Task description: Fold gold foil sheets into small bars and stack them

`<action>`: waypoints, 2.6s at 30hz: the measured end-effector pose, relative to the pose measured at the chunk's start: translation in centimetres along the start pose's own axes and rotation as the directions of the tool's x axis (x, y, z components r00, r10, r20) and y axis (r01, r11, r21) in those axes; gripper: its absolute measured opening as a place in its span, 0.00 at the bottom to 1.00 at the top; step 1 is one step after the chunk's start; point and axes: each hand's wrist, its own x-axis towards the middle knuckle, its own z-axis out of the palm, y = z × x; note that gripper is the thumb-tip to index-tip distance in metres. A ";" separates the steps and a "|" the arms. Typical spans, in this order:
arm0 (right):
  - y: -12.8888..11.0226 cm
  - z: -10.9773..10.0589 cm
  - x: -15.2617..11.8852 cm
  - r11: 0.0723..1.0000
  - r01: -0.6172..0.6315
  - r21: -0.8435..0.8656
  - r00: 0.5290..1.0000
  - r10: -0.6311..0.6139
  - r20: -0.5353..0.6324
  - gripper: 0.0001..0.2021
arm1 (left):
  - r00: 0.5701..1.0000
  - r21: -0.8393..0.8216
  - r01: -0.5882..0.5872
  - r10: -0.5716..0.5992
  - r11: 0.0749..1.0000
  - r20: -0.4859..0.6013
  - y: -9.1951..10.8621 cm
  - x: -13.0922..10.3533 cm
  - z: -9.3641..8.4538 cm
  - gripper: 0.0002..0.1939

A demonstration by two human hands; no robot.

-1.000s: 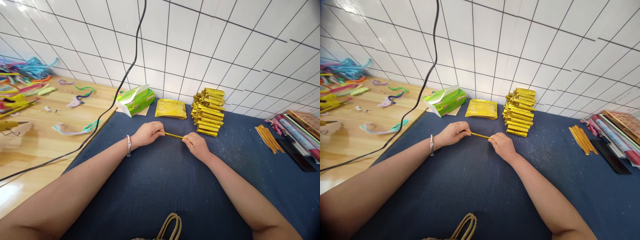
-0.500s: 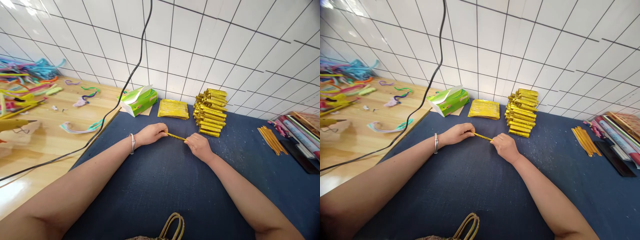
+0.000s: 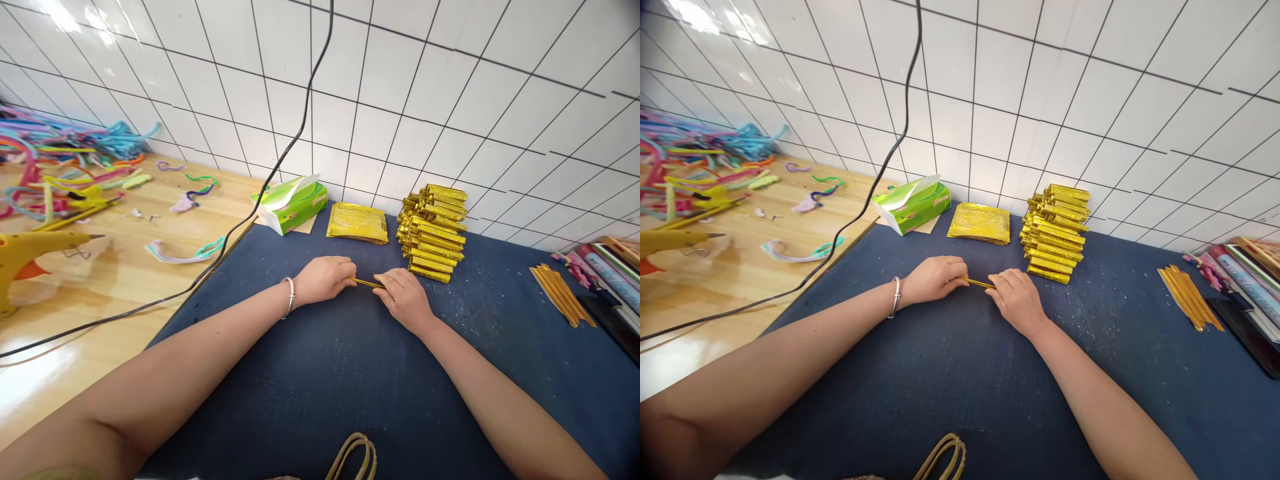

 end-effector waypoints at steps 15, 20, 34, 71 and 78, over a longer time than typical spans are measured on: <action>-1.5 0.0 0.0 0.988 0.145 -0.045 0.988 -0.142 0.068 0.09 | 0.985 0.085 -0.170 0.170 0.982 0.012 1.5 0.1 0.4 0.13; -1.2 -0.3 0.0 0.989 0.118 -0.086 0.992 -0.113 0.061 0.10 | 0.993 0.071 -0.117 0.118 0.991 -0.016 0.6 -0.1 -0.2 0.14; -0.4 0.3 -0.5 0.997 0.034 -0.065 0.995 -0.028 0.093 0.12 | 0.999 -0.196 -0.044 0.043 0.980 -0.007 -1.8 -0.5 -0.1 0.09; -1.5 0.2 4.8 0.971 0.080 -0.224 0.985 -0.043 0.169 0.11 | 0.989 0.229 0.000 0.034 0.973 -0.145 -0.8 0.6 0.5 0.10; -1.3 0.9 4.9 0.981 0.024 -0.192 0.985 0.010 0.175 0.11 | 0.989 0.209 0.039 -0.008 0.977 -0.149 -1.2 0.6 0.8 0.11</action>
